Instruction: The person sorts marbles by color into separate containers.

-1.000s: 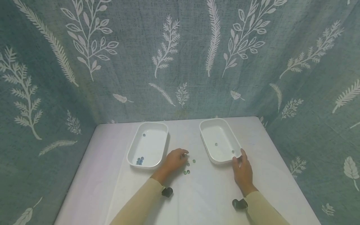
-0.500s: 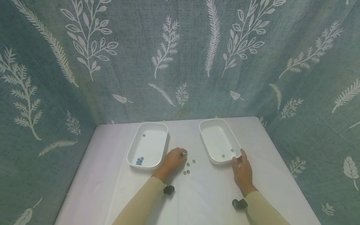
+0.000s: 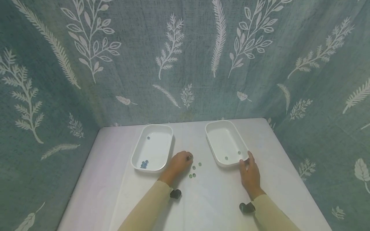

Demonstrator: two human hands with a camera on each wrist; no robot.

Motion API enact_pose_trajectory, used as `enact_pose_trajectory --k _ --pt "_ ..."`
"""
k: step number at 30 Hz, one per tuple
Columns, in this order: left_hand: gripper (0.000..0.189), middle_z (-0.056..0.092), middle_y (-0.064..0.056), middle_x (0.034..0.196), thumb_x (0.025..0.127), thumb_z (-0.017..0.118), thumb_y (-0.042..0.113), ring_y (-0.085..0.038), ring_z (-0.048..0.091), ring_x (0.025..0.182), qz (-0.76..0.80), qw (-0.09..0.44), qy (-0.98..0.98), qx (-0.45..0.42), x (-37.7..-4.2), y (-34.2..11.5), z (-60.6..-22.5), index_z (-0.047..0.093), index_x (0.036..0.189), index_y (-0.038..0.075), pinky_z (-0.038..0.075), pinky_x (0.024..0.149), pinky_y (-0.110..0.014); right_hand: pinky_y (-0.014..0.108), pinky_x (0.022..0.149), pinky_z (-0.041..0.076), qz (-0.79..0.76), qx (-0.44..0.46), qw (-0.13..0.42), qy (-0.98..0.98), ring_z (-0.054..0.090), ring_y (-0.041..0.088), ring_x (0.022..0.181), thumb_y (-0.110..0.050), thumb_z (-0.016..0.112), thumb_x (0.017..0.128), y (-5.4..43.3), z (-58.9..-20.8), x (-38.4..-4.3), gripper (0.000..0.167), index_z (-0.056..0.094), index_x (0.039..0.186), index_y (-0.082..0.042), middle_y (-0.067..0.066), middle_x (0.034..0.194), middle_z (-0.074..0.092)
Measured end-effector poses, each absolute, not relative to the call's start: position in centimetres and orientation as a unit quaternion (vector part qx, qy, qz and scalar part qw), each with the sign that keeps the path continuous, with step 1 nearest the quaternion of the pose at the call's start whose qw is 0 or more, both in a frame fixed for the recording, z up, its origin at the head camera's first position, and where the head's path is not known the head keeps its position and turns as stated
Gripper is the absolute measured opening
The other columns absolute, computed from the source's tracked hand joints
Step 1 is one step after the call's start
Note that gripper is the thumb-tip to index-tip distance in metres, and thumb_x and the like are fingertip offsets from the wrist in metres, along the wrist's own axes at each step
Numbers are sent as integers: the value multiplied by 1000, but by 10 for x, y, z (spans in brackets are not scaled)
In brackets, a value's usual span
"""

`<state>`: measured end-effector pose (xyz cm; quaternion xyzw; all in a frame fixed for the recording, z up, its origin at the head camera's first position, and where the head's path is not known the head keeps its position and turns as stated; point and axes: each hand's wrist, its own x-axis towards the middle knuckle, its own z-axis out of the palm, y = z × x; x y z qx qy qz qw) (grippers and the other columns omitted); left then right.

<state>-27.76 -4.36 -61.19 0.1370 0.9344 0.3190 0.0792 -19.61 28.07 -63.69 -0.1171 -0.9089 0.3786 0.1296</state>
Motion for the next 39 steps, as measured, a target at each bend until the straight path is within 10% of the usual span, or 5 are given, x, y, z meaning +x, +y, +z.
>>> enact_pose_trajectory --k 24,39 --pt "27 66 -4 120 93 60 29 -26 56 121 355 85 923 123 -277 -40 -612 67 115 16 43 103 -43 62 103 31 372 -110 147 -910 38 45 131 -45 37 103 281 -641 -196 65 16 156 -14 21 152 34" --pt "24 67 1 108 93 61 27 -18 62 100 374 77 913 144 -277 -27 -602 68 114 17 51 89 -37 62 105 29 375 -116 138 -909 36 44 133 -45 37 103 280 -638 -196 66 14 156 -15 18 153 32"
